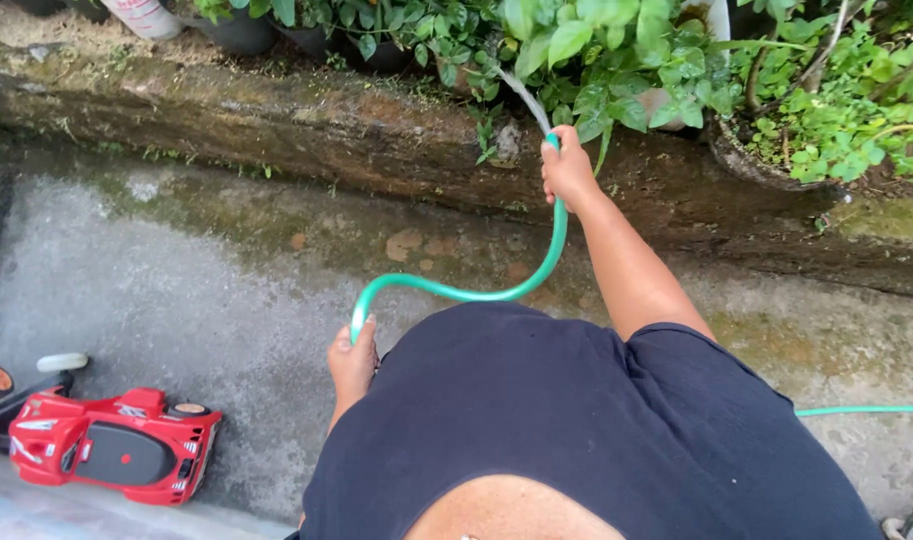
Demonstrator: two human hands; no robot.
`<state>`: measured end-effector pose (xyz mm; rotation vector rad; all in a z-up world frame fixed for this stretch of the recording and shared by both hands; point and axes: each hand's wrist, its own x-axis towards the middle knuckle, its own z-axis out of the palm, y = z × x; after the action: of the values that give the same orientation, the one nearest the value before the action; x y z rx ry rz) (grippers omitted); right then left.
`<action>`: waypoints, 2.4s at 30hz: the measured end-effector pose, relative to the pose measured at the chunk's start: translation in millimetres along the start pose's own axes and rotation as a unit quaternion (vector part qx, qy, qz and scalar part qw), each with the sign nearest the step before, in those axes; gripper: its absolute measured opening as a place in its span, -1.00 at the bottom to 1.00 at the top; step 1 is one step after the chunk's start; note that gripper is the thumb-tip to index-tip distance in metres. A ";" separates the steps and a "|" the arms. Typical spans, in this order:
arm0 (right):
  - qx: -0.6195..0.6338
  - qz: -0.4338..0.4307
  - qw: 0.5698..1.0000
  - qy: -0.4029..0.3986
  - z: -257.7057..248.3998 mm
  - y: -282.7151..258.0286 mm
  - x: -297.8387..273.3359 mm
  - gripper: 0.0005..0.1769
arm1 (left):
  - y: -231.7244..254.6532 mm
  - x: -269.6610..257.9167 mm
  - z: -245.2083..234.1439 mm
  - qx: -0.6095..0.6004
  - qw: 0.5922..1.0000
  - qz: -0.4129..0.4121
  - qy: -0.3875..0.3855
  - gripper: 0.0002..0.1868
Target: Watering various potted plants in an outdoor garden using a garden hose.
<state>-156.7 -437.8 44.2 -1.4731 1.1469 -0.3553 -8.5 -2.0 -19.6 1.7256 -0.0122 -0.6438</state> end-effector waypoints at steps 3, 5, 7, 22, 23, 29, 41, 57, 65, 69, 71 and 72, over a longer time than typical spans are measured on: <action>0.058 -0.017 0.997 0.045 5.6 10.6 5.7 -0.70 | -10.7 3.0 -5.4 0.002 1.000 0.002 -0.002 -0.68; 0.031 -0.005 0.999 0.035 9.7 4.5 -2.6 -0.70 | -5.2 -2.0 -7.1 -0.022 1.000 -0.005 0.001 -0.73; 0.003 0.005 1.000 0.026 12.4 3.3 -1.4 -0.71 | -5.3 -1.8 -9.0 -0.047 0.999 -0.012 0.004 -0.77; 0.030 0.024 0.999 0.017 16.8 6.8 12.6 -0.71 | 0.7 -17.1 -12.2 -0.039 0.999 -0.014 0.015 -0.77; 0.028 0.022 0.999 0.017 15.8 5.4 12.8 -0.71 | 3.6 -19.1 -11.0 -0.037 0.999 -0.006 0.014 -0.77; -0.009 0.038 0.999 0.001 13.4 -3.7 3.5 -0.70 | 1.7 -16.8 -10.7 -0.031 0.999 0.007 0.006 -0.74; 0.009 0.048 0.999 0.020 4.9 -10.5 -1.4 -0.68 | 6.3 -10.3 -5.1 -0.031 0.999 0.008 -0.002 -0.73; -0.016 0.062 0.998 0.018 3.6 -17.4 -11.5 -0.68 | 21.8 -12.8 2.5 -0.038 0.999 0.001 -0.005 -0.74; -0.015 0.058 0.998 -0.003 13.5 -20.1 -13.2 -0.71 | 16.8 -10.5 1.4 -0.046 0.999 0.008 -0.008 -0.77; -0.019 0.048 0.999 -0.011 20.5 -26.4 -12.0 -0.73 | 13.4 -9.2 0.5 -0.054 0.998 0.011 -0.008 -0.77; -0.020 0.044 0.999 -0.012 25.1 -30.9 -12.5 -0.73 | 14.1 -9.4 0.6 -0.058 0.998 0.008 -0.005 -0.78; -0.021 0.040 0.999 -0.014 27.5 -33.3 -12.8 -0.73 | 14.5 -9.5 0.5 -0.062 0.998 0.004 -0.002 -0.80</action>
<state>-127.0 -416.7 70.8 -1.4602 1.1946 -0.2562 -12.0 -3.1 -2.6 1.6030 0.0170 -0.6297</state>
